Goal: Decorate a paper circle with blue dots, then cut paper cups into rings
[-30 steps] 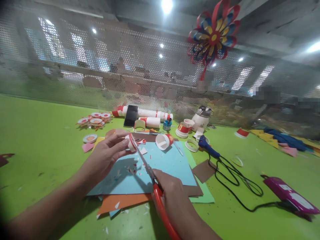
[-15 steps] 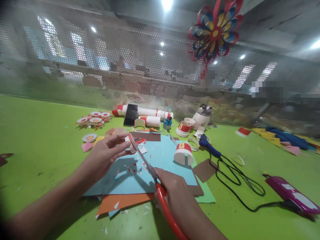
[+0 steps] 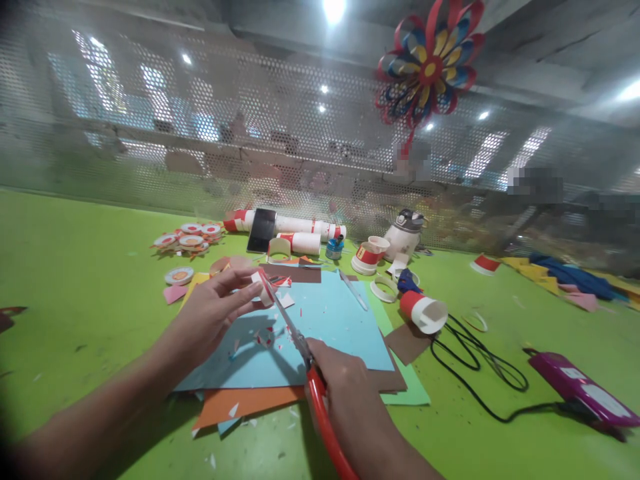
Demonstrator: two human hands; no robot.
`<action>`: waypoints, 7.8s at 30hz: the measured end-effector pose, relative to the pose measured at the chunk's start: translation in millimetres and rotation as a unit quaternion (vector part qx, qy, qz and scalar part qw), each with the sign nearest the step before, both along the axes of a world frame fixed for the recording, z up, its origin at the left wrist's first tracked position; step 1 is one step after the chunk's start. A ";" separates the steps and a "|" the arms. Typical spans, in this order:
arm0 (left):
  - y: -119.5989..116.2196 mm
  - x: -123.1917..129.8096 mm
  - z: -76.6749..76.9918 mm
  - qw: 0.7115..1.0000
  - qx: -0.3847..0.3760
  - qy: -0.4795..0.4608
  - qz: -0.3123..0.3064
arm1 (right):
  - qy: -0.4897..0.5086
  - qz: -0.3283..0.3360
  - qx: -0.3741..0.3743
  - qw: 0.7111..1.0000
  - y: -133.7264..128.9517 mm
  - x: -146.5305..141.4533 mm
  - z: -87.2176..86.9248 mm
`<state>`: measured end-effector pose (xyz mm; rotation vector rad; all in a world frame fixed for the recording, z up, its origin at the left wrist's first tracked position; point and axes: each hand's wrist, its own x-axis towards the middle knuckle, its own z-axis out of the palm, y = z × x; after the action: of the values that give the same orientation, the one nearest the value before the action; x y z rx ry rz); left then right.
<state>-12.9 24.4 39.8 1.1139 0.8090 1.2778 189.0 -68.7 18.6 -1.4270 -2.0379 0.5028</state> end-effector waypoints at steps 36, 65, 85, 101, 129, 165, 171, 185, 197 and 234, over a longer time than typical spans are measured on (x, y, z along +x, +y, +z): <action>1.4 1.8 -1.0 0.996 -0.045 -0.068 -0.038 | -0.013 -0.010 0.008 1.000 -0.8 -2.2 3.5; 4.6 -1.9 -2.1 0.997 -0.038 -0.033 -0.066 | -0.037 0.006 0.017 0.999 4.1 5.9 2.5; 1.4 2.2 3.8 0.993 -0.070 -0.091 -0.026 | -0.039 -0.013 0.040 0.998 2.8 0.7 -0.2; 2.2 2.7 -3.5 0.994 -0.058 -0.087 -0.008 | -0.021 -0.009 0.012 1.000 4.7 0.1 -1.6; 5.5 -2.2 -4.2 0.994 -0.071 -0.076 -0.027 | -0.063 -0.008 -0.018 0.998 4.4 1.3 8.1; 0.8 2.9 -2.0 0.997 -0.035 -0.059 0.027 | 0.028 -0.015 -0.062 0.998 5.2 2.7 0.5; 0.8 3.5 -2.6 0.998 -0.031 -0.047 0.026 | 0.008 0.007 -0.037 0.999 7.8 2.9 2.8; 0.2 3.5 -3.8 0.999 -0.025 -0.030 0.028 | -0.007 -0.007 -0.021 1.000 5.7 1.9 -3.7; 3.4 2.7 -6.6 0.999 -0.024 -0.016 0.042 | 0.001 -0.006 -0.061 0.998 9.4 4.1 -2.3; 2.6 -0.1 -1.5 0.995 -0.074 -0.065 -0.021 | -0.011 -0.022 -0.016 1.000 7.3 3.3 -3.8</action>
<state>-13.1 27.0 38.2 0.9148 0.7655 1.2208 192.2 -61.4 14.9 -1.4990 -2.0194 0.5057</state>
